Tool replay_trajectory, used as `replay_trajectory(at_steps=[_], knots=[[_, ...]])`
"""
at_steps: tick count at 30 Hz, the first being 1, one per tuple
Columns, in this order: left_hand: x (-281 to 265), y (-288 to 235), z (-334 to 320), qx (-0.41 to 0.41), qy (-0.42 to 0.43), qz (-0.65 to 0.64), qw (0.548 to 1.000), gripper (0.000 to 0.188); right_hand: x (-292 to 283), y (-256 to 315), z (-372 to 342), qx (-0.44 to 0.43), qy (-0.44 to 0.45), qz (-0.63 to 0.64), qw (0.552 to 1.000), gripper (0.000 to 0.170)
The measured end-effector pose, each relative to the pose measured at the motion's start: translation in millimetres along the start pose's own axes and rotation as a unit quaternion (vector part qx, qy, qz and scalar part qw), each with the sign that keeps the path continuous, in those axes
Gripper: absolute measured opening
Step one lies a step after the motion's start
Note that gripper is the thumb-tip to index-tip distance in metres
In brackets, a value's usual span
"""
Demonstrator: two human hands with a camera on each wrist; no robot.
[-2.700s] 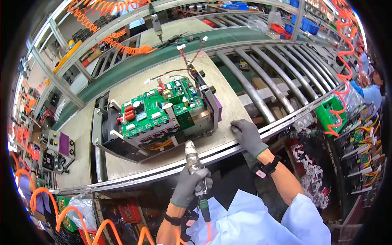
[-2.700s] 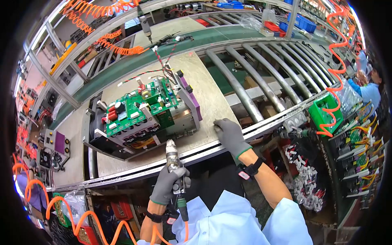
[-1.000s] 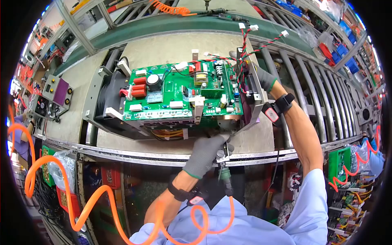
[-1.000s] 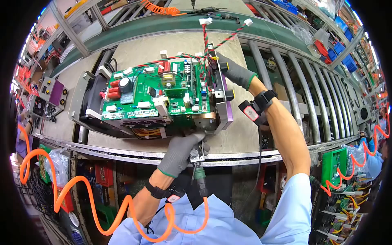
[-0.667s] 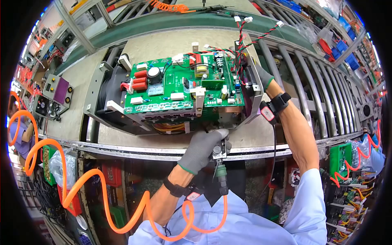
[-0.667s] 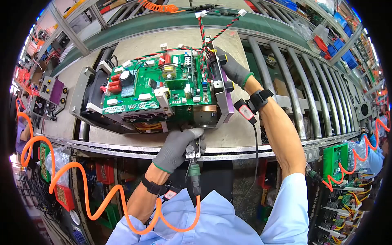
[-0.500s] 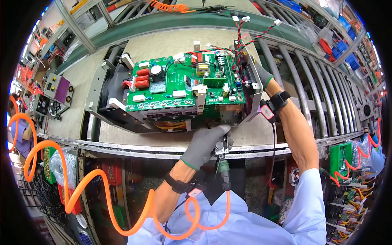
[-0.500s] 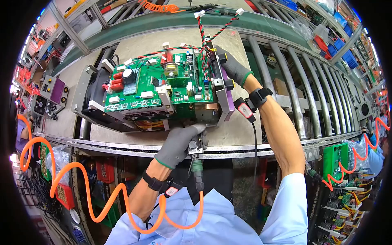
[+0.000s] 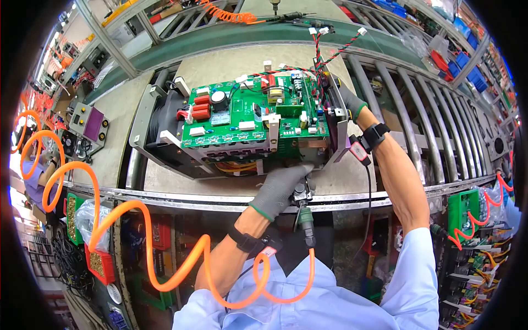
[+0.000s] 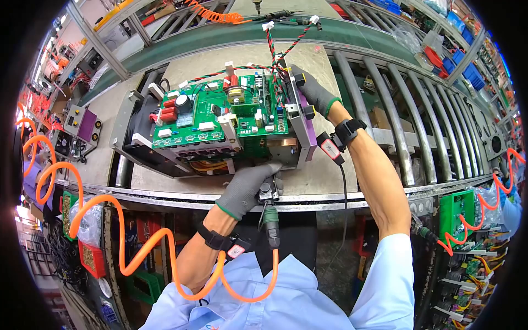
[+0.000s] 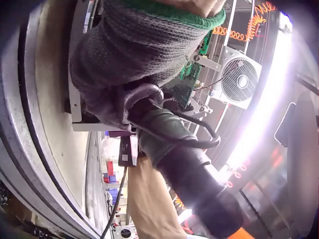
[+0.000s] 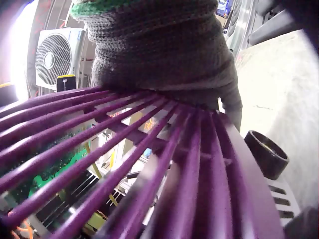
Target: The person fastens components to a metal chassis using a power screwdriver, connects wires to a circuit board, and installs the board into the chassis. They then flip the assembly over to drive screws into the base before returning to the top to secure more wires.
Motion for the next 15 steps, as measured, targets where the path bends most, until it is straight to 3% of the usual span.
replay_trajectory(at_steps=[5, 11, 13, 15], knots=[[1.7, -1.3, -0.2, 0.003, 0.005, -0.003, 1.0, 0.025, -1.0, -1.5, 0.1, -0.044, -0.002, 0.008, 0.999, 0.039], [1.7, -1.0, 3.2, 0.008, 0.01, 0.0, 1.0, 0.022, -3.5, -5.3, 0.0, 0.021, 0.004, 0.083, 0.996, 0.033], [2.8, -1.2, 2.8, 0.012, 0.019, -0.008, 1.0, 0.022, -5.4, -5.3, -0.6, -0.079, -0.029, -0.043, 0.995, 0.038], [5.4, -5.2, 1.1, 0.001, 0.034, -0.006, 0.999, 0.023, -13.9, -0.8, -5.7, -0.085, -0.042, -0.12, 0.988, 0.044]])
Point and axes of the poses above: each hand's wrist, its own z-axis towards the middle knuckle, its own x-axis out of the palm, y = z × x, the point moved 3 cm from there along z, towards the middle knuckle, and after that the axes turned 4 degrees about -z, right-handed, at the moved point
